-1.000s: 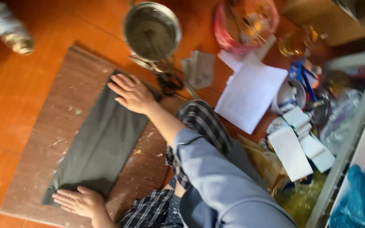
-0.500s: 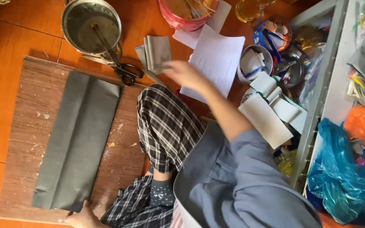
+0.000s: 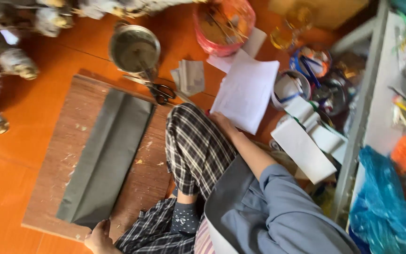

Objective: Cutting black paper and applying it to paper animal figures with glue.

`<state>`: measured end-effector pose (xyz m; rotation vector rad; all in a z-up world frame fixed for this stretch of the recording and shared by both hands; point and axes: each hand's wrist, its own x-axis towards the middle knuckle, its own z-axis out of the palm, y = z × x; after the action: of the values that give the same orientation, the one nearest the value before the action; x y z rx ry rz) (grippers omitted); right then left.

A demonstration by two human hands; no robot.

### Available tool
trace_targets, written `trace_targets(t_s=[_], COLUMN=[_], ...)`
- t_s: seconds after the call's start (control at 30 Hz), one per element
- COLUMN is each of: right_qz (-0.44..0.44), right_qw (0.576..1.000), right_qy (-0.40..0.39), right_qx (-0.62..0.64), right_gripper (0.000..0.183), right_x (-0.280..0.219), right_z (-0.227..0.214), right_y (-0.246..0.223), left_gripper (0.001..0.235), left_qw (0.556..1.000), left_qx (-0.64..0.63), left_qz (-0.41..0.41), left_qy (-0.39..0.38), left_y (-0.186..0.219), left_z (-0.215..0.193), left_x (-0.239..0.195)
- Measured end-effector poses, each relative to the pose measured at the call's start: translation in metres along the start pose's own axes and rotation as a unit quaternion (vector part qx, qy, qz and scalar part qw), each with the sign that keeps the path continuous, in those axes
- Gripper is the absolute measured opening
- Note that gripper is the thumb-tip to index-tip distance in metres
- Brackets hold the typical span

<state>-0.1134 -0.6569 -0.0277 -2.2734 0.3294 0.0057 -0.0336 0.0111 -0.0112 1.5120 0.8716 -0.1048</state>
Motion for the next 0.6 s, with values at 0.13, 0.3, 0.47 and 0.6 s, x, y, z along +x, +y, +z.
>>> trace_targets(t_s=[0.13, 0.3, 0.47, 0.6], right_qz=[-0.128, 0.028, 0.078, 0.285], right_qw=[0.983, 0.991, 0.992, 0.914], right_qy=[0.052, -0.022, -0.013, -0.022], right_qx=[-0.118, -0.131, 0.103, 0.289], right_gripper=[0.028, 0.029, 0.032, 0.051], right_x=[0.022, 0.043, 0.016, 0.007], right_z=[0.009, 0.022, -0.039, -0.119], right_y=[0.021, 0.084, 0.031, -0.076], left_gripper=[0.038, 0.051, 0.053, 0.056], left_qw=[0.999, 0.994, 0.992, 0.985], left_qx=[-0.026, -0.062, -0.107, -0.158], left_qz=[-0.026, -0.04, -0.046, -0.047], left_qy=[0.025, -0.081, -0.05, -0.047], left_y=[0.016, 0.01, -0.008, -0.021], left_z=[-0.002, -0.002, 0.003, 0.01], left_x=[-0.019, -0.029, -0.013, 0.003])
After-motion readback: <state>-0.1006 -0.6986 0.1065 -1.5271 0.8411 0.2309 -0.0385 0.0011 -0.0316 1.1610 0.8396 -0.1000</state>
